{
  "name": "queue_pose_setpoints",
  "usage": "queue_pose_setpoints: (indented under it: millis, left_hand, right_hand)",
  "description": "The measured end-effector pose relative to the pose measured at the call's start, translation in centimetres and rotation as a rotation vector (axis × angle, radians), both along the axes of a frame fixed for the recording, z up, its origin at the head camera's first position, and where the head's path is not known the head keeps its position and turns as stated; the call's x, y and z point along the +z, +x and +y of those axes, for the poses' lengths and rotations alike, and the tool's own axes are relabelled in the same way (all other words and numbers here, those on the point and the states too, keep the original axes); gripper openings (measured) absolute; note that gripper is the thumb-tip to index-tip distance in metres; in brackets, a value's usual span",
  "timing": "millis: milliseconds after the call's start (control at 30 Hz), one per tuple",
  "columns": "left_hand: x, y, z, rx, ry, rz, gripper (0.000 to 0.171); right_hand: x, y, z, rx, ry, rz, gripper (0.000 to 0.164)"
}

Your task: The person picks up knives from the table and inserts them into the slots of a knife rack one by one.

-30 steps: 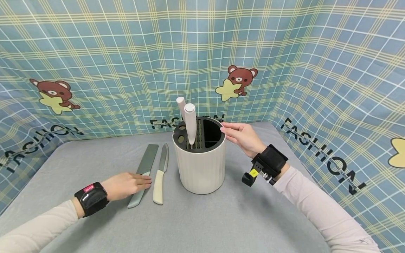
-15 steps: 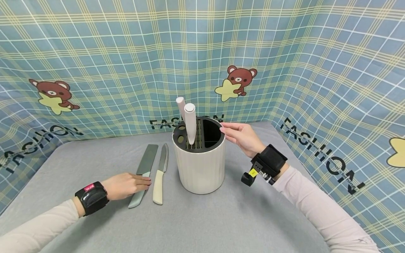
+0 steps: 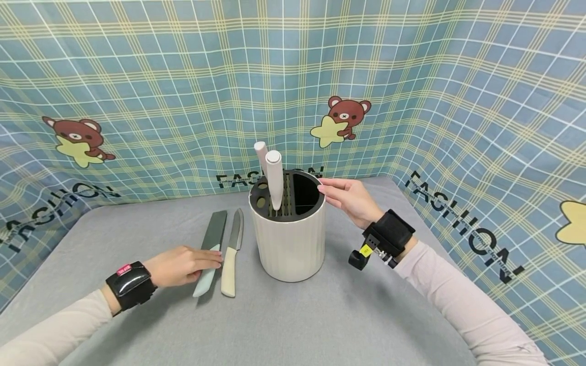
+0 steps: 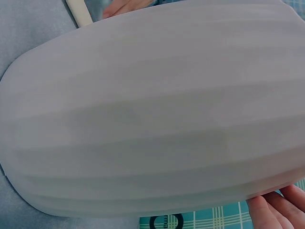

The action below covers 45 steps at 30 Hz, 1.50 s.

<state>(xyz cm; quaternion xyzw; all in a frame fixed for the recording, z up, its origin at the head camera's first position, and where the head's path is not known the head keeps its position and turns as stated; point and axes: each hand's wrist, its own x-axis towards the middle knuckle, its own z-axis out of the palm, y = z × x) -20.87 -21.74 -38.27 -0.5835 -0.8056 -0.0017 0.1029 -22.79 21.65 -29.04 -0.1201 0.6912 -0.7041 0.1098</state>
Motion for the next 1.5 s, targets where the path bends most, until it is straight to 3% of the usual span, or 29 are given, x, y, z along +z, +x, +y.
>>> queue_pose_setpoints:
  millis: [533, 867, 1100, 1500]
  left_hand:
    - [3.3, -0.5, -0.3, -0.034, 0.348, -0.157, 0.051]
    - [5.2, -0.1, -0.4, 0.026, 0.495, -0.288, 0.049]
    - [6.6, 0.0, 0.1, 0.043, 0.647, -0.394, 0.045]
    - [8.3, 0.6, 0.5, 0.16, 0.794, -0.567, 0.03]
  right_hand:
    - [-0.2, 0.1, -0.1, -0.001, -0.005, -0.002, 0.053]
    - [-0.2, 0.1, 0.0, -0.007, 0.0, -0.006, 0.053]
    - [-0.1, 0.1, 0.0, 0.003, -0.005, 0.0, 0.053]
    - [0.0, 0.0, 0.1, 0.018, -0.015, 0.007, 0.056]
